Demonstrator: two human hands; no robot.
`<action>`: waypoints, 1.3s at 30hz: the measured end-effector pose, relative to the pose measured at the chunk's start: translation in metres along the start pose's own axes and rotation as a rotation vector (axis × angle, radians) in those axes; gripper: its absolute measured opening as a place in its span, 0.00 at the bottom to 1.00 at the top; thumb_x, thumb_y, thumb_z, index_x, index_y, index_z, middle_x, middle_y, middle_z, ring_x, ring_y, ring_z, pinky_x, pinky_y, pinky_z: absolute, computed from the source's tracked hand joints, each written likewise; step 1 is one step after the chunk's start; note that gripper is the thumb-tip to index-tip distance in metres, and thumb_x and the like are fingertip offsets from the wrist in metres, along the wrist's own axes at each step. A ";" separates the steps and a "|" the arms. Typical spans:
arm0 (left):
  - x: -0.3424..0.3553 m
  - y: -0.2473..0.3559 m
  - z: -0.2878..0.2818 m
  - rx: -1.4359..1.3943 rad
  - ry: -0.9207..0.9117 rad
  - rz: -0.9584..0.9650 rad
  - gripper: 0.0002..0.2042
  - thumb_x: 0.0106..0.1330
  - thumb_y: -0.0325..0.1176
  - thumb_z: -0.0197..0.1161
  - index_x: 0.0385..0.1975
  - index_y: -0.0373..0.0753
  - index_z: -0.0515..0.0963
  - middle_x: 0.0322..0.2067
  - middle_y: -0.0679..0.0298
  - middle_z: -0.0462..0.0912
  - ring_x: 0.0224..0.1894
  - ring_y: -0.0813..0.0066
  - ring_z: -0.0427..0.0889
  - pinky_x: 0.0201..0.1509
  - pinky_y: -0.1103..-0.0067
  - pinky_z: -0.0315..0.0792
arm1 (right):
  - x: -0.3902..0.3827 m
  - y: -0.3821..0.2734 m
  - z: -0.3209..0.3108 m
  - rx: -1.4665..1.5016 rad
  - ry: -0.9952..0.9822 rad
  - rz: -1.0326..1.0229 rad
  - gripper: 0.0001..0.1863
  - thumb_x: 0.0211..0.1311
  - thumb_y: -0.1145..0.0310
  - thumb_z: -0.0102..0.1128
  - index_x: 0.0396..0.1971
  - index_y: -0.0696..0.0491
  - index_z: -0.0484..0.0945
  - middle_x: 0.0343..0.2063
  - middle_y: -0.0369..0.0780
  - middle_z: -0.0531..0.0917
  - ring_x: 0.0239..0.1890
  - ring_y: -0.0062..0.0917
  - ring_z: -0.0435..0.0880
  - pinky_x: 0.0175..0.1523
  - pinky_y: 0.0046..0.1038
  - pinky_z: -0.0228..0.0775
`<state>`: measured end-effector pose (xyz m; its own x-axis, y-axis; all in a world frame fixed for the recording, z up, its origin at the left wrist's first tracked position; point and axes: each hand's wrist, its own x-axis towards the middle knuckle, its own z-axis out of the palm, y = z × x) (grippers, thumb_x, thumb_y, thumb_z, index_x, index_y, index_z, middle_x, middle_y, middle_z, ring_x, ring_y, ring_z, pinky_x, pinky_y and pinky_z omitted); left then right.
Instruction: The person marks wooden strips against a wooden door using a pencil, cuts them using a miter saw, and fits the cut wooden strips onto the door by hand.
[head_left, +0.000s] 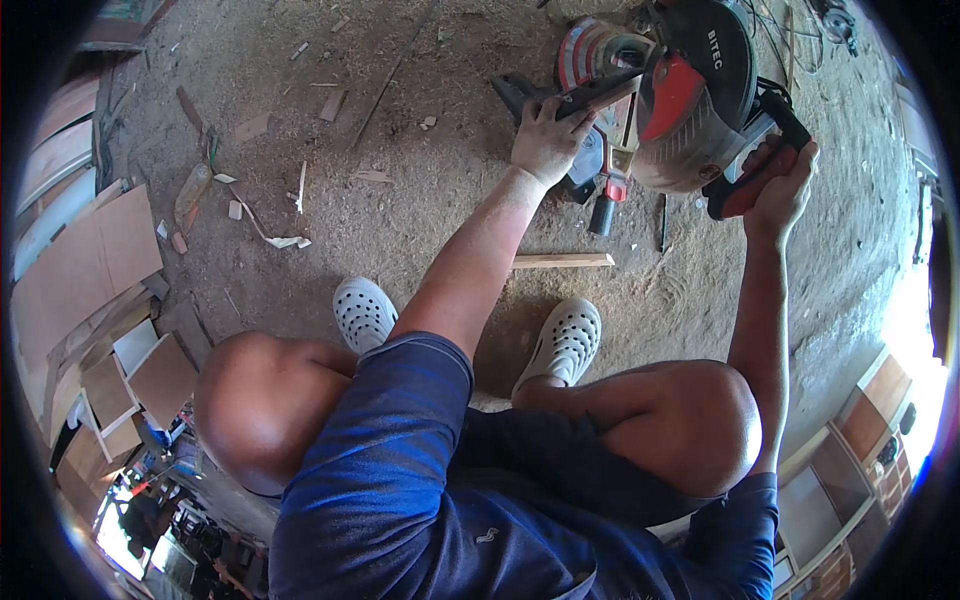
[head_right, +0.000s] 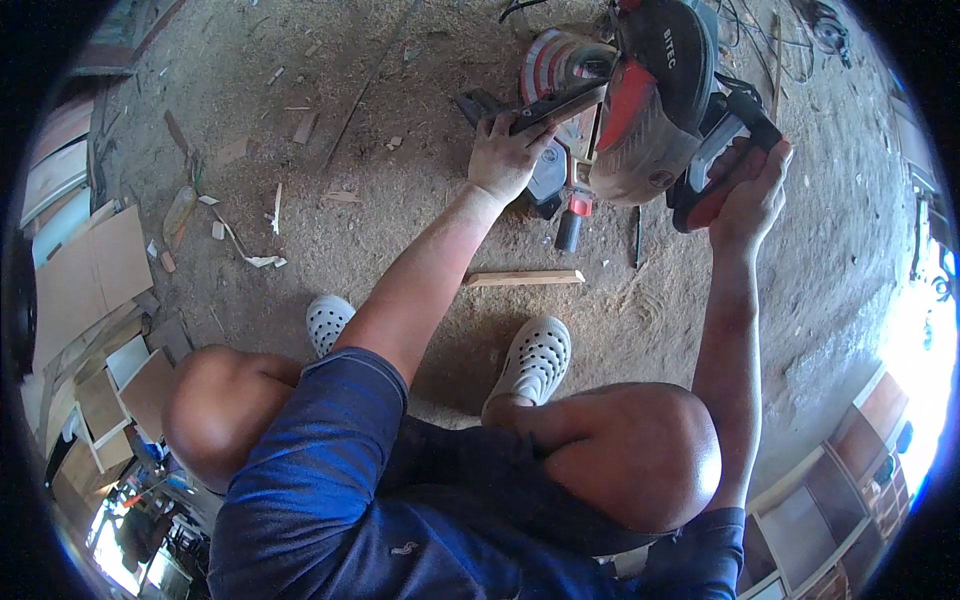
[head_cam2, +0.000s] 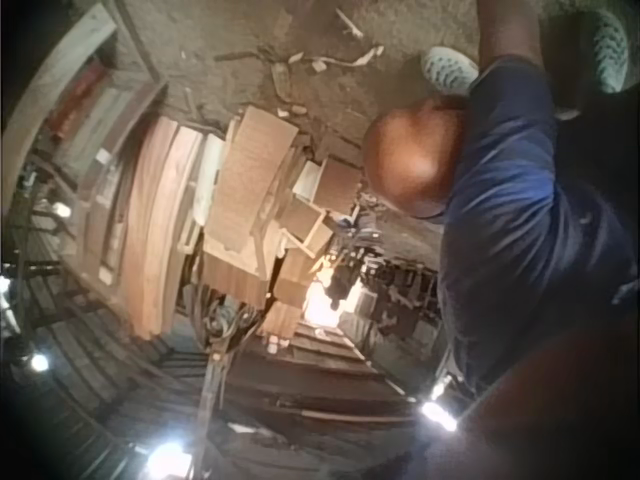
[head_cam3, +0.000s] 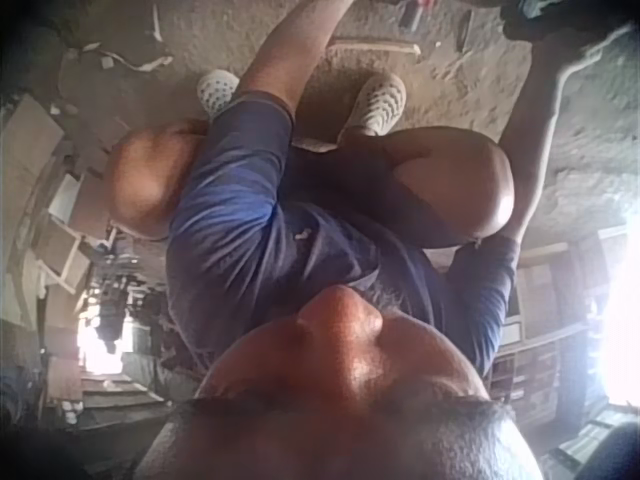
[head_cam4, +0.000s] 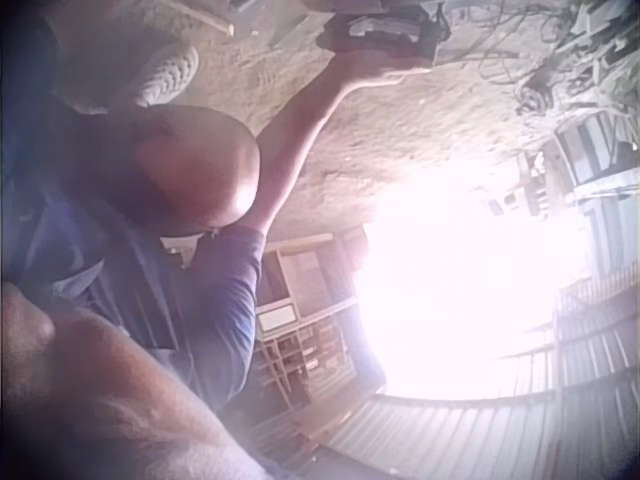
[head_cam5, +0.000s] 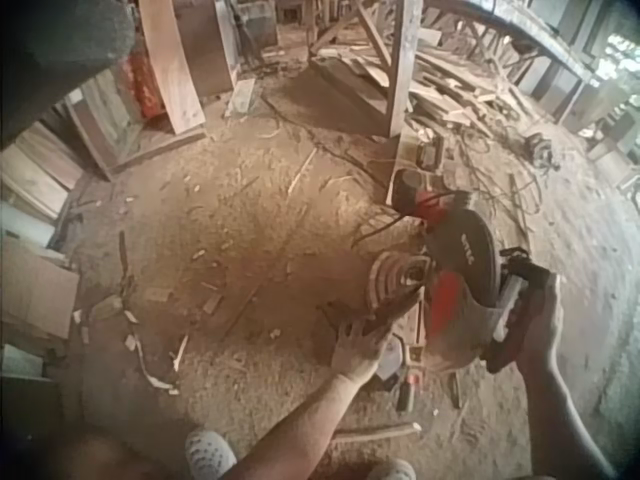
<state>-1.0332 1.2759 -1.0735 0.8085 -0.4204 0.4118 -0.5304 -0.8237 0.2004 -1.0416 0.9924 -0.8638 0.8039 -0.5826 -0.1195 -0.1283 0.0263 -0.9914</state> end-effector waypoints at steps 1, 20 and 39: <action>-0.001 -0.002 0.000 0.001 0.015 0.007 0.19 0.67 0.36 0.63 0.58 0.58 0.86 0.58 0.80 0.88 0.56 0.62 0.80 0.61 0.57 0.73 | -0.001 0.000 0.001 0.005 -0.012 0.003 0.32 0.83 0.36 0.44 0.41 0.53 0.79 0.26 0.35 0.81 0.24 0.22 0.78 0.33 0.28 0.75; -0.003 -0.002 0.003 0.000 -0.052 0.005 0.20 0.70 0.41 0.58 0.61 0.60 0.86 0.61 0.81 0.86 0.62 0.61 0.77 0.64 0.56 0.70 | -0.029 0.034 0.002 -0.102 0.038 -0.125 0.34 0.86 0.39 0.34 0.39 0.54 0.78 0.21 0.38 0.81 0.20 0.24 0.78 0.29 0.28 0.72; 0.002 0.008 -0.002 -0.019 0.016 -0.010 0.17 0.66 0.37 0.63 0.53 0.53 0.89 0.56 0.77 0.89 0.58 0.60 0.79 0.62 0.52 0.69 | -0.003 -0.006 0.000 0.048 -0.025 0.051 0.32 0.82 0.36 0.45 0.39 0.53 0.80 0.24 0.35 0.81 0.23 0.23 0.79 0.32 0.29 0.75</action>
<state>-1.0361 1.2688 -1.0691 0.8096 -0.4061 0.4239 -0.5272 -0.8205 0.2209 -1.0428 0.9941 -0.8573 0.8117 -0.5587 -0.1702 -0.1413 0.0948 -0.9854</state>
